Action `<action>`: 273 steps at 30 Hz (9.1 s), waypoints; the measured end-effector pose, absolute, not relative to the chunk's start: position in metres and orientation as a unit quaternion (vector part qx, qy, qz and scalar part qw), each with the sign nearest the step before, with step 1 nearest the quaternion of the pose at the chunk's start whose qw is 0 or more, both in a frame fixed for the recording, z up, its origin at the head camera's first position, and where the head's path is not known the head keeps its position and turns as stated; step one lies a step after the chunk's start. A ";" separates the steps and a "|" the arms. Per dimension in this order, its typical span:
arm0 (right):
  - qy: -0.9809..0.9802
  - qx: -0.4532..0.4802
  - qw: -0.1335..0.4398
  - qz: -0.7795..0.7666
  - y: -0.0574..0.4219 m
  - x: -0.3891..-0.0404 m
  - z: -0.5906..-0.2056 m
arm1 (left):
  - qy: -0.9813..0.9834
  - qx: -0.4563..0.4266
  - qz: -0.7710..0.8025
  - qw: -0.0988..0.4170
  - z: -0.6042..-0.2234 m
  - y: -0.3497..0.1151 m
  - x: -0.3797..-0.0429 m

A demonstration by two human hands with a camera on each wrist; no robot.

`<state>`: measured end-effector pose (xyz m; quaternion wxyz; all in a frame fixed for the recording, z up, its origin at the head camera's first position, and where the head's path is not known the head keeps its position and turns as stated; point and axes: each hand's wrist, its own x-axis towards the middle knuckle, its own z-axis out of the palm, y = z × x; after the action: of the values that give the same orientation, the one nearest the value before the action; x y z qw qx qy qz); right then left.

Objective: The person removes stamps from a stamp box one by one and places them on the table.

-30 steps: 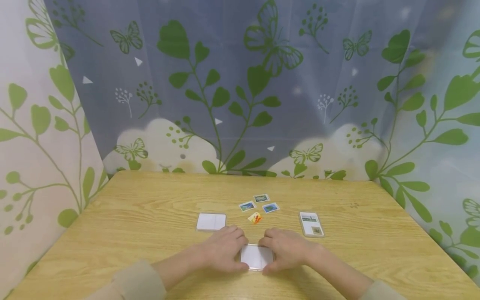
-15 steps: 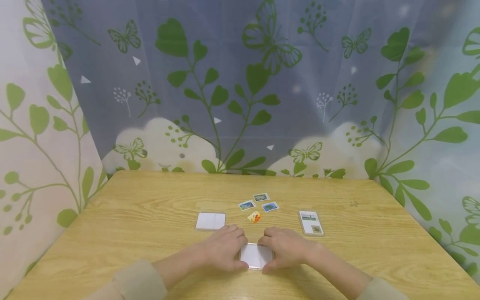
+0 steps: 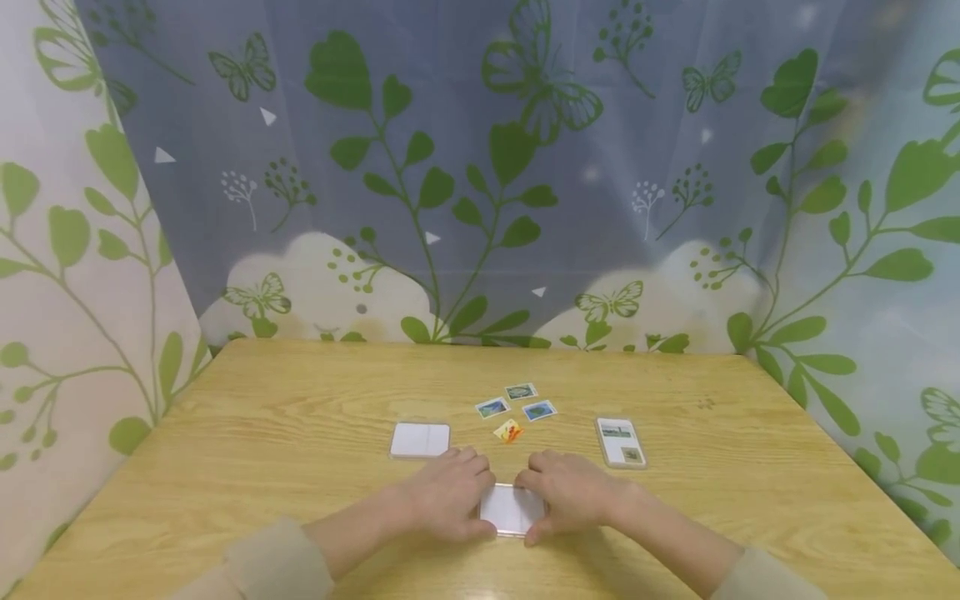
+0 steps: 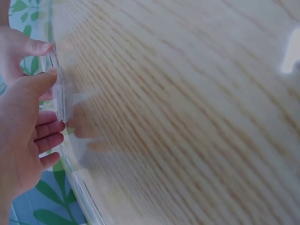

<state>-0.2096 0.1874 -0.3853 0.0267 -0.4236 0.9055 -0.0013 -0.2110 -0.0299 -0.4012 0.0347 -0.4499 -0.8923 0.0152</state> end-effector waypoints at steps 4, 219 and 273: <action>0.905 -0.422 0.039 -0.027 0.189 -0.212 -0.388 | -0.899 -0.437 0.006 0.017 -0.403 -0.029 -0.211; 0.939 -0.328 -0.010 -0.100 0.330 -0.277 -0.399 | -0.955 -0.276 -0.107 0.021 -0.427 0.152 -0.280; 0.958 -0.252 -0.134 0.006 0.359 -0.268 -0.388 | -0.956 -0.278 -0.090 -0.006 -0.422 0.152 -0.281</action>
<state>-0.2682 0.3594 -0.3883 -0.1339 -0.2517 0.9585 0.0056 -0.2811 0.1520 -0.4216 -0.0057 -0.2779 -0.9563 -0.0903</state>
